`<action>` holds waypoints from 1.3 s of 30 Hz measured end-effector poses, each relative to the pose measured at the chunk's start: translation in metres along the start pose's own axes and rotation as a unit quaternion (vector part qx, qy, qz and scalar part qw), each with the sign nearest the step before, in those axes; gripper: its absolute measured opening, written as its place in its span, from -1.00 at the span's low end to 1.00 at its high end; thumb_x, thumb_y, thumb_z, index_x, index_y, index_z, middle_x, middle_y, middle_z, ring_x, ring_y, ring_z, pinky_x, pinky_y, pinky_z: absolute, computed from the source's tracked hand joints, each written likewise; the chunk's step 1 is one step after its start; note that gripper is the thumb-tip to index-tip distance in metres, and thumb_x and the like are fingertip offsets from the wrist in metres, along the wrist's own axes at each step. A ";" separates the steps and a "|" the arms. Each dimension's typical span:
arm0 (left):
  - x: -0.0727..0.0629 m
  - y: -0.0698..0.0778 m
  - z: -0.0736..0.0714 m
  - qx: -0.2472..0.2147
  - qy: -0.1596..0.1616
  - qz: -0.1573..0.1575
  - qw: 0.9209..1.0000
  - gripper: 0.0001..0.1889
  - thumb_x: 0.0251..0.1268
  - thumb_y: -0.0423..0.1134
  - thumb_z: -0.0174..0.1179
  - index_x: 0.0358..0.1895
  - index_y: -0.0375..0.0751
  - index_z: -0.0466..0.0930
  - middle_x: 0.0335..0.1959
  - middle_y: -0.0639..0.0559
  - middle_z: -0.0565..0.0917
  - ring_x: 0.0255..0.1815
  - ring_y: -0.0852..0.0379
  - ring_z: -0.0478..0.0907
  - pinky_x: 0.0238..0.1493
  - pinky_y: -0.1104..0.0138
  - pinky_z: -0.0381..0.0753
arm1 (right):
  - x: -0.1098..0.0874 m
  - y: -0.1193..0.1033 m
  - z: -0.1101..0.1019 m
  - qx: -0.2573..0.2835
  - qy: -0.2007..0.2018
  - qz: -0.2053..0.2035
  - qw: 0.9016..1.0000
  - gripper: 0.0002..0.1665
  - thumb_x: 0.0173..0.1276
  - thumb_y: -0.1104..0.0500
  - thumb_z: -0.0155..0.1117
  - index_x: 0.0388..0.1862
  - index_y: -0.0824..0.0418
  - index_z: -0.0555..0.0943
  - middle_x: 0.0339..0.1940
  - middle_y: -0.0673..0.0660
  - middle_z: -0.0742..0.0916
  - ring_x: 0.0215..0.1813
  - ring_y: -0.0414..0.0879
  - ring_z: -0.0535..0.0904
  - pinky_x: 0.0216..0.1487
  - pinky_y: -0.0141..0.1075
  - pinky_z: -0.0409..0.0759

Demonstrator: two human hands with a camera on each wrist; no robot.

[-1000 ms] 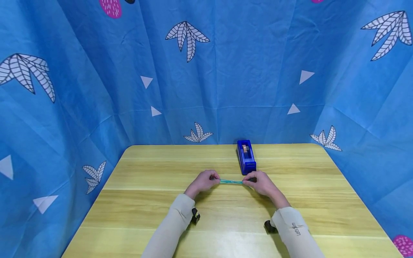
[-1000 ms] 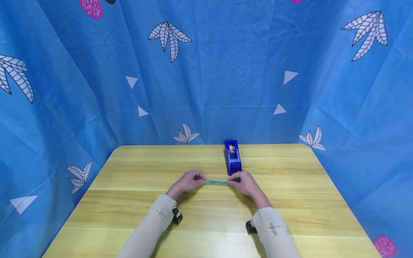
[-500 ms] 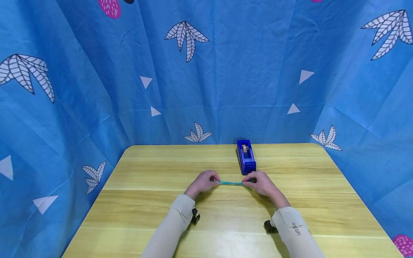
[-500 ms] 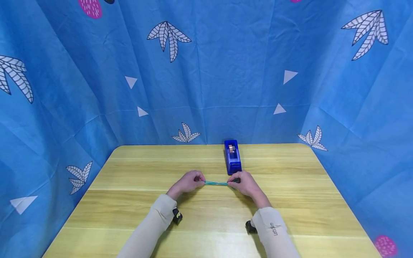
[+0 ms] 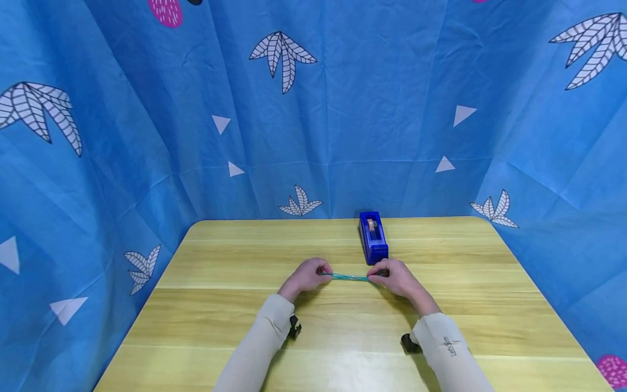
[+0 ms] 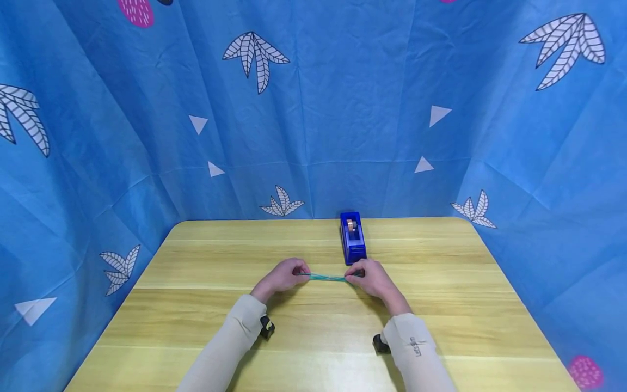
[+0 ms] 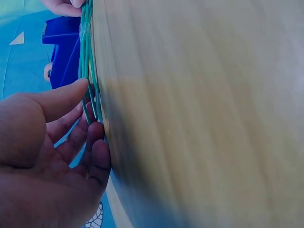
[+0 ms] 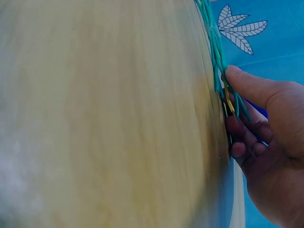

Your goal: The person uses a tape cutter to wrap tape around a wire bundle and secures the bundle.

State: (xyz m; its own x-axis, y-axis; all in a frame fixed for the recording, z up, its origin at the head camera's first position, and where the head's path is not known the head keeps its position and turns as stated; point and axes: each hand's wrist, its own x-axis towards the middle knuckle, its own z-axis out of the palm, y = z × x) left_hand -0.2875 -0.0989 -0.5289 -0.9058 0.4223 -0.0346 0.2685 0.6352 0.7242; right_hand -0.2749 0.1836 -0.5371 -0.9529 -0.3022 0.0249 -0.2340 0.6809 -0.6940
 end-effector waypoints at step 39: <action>-0.020 -0.016 -0.023 0.003 0.048 -0.004 0.999 -0.74 0.46 -0.30 0.27 0.12 -0.28 0.61 0.00 -0.11 0.67 -0.04 0.01 0.59 0.10 0.08 0.64 | -0.019 0.006 -0.023 -0.007 0.020 -0.029 0.999 -0.73 0.46 0.20 0.36 0.07 0.26 0.74 0.00 0.19 0.72 -0.16 -0.09 0.60 -0.14 -0.25 0.61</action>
